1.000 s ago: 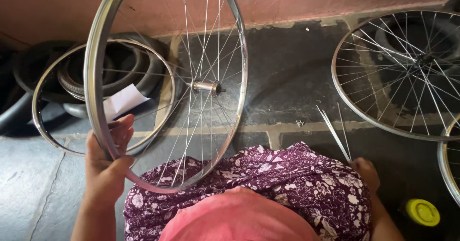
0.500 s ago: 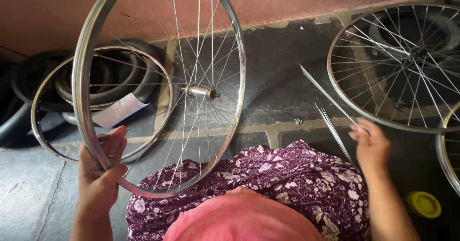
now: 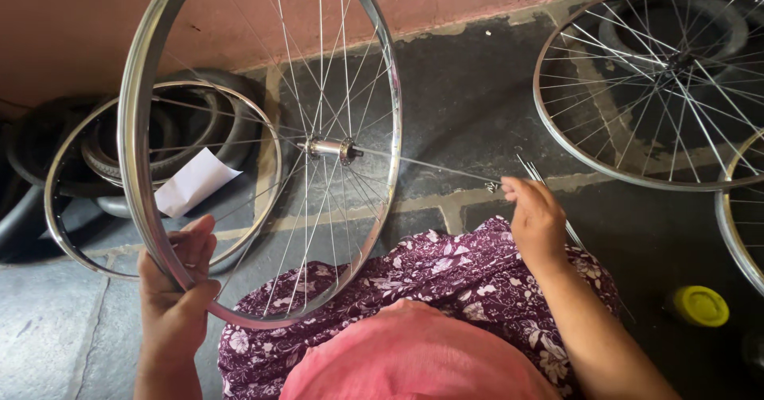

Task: The person inserts bicycle spokes into the hub and rim of a bicycle wheel. They repeatedly pick up spokes, thread them through the hub, and secure them into the rim holes while rotating the wheel to access different positions.

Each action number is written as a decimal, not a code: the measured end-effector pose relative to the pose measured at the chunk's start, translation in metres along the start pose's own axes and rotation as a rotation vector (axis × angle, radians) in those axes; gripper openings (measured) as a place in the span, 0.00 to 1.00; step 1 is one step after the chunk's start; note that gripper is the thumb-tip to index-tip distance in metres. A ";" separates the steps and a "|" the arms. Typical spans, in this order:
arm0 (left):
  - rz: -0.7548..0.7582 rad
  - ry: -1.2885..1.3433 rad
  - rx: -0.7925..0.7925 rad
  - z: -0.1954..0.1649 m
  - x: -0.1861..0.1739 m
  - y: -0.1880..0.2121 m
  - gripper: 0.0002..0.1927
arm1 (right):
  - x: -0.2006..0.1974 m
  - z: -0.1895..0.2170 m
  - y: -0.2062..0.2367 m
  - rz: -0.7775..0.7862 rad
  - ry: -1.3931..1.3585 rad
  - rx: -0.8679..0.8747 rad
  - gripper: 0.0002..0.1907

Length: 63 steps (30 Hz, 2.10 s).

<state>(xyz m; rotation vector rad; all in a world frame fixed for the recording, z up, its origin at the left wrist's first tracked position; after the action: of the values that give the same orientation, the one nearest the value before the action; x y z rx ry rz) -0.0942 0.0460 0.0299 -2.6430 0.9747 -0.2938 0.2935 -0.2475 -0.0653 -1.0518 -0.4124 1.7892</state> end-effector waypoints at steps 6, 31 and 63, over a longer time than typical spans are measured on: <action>0.029 -0.054 0.005 -0.007 0.009 0.002 0.40 | 0.013 0.001 -0.001 0.044 0.001 0.011 0.18; 0.061 -0.153 0.062 -0.018 0.021 0.010 0.37 | 0.086 -0.037 -0.017 -0.244 -0.966 0.732 0.12; -0.310 0.807 -0.670 0.185 -0.010 -0.135 0.22 | 0.245 0.074 -0.050 0.194 -0.945 0.666 0.29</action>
<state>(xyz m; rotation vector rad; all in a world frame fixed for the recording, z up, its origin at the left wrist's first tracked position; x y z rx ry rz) 0.0334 0.1896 -0.0953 -3.3545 0.9758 -1.4081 0.2274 0.0015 -0.1053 0.2684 -0.2251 2.2881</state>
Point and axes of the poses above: each hand's wrist, its own y-axis away from the middle knuckle, its own x-axis out of the palm, z = x × y, the point moved 2 cm from there along -y, towards the middle knuckle, and after that the axes turned 2 degrees about z, right-handed, at the moved point
